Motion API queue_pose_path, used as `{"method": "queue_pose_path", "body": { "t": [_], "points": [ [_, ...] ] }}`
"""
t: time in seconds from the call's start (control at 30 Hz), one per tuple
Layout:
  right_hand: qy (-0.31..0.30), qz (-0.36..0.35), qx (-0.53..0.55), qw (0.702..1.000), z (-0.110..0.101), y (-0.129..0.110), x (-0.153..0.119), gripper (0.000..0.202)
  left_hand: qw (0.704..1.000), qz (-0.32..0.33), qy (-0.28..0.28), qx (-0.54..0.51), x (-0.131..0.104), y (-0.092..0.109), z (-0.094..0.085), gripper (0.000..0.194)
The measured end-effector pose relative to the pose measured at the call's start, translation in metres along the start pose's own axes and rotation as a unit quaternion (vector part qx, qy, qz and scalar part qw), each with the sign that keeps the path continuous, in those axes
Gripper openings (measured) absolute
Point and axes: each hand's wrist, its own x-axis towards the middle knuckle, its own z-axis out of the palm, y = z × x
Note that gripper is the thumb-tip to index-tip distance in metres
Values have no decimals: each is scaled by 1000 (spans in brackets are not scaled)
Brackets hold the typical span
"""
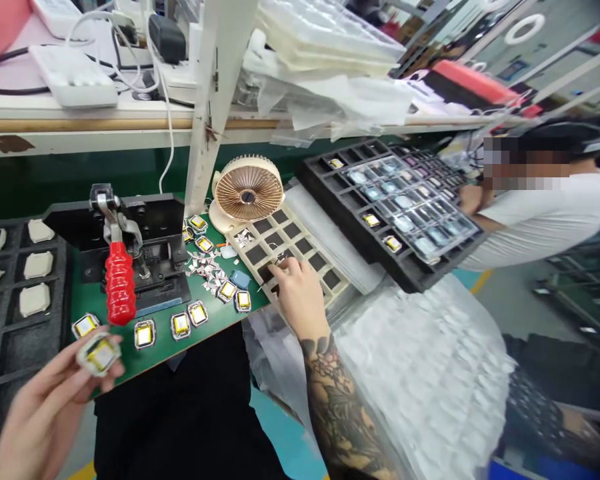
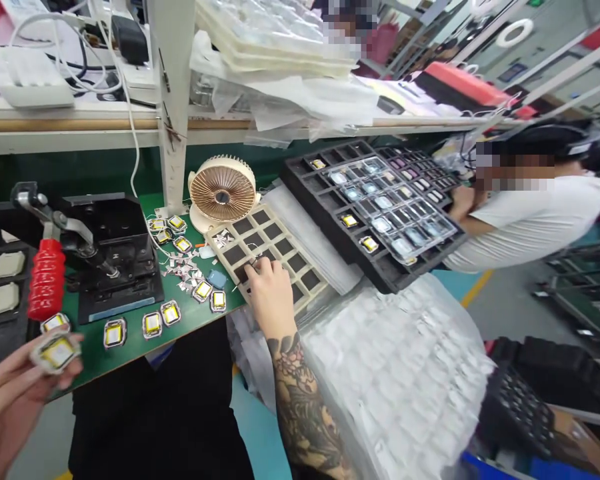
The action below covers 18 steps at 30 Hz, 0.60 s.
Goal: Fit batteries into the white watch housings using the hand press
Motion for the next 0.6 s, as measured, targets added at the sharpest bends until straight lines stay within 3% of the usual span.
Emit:
{"method": "queue_pose_path", "body": {
  "t": [0.07, 0.13, 0.2, 0.27, 0.3, 0.37, 0.4, 0.5, 0.6],
  "points": [
    [-28, -14, -15, 999, 3, 3, 9, 26, 995, -28, -84, -45, 10, -3, 50, 48],
    [-33, -29, -15, 999, 4, 5, 14, 22, 988, -39, -143, -52, 18, -9, 85, 50],
    [-8, -46, 1, 999, 1, 5, 11, 23, 984, -31, -171, -44, 24, -14, 102, 53],
    [92, -59, 82, 991, -4, 0, 3, 27, 985, -3, -168, -36, 27, -17, 106, 53],
    [161, -60, 157, 972, -8, -7, -2, 29, 986, 14, -161, -32, 28, -19, 105, 50],
    [259, -52, 357, 896, -15, -29, -11, 35, 988, 44, -149, -20, 29, -22, 102, 45],
    [263, -46, 454, 850, -19, -46, -14, 36, 988, 52, -146, -11, 30, -23, 100, 43],
    [180, -56, 650, 736, -26, -104, -21, 34, 988, 70, -134, 27, 29, -25, 95, 46],
    [143, -51, 718, 680, -24, -153, -25, 32, 987, 105, -115, 49, 24, -22, 93, 45]
  ]
}}
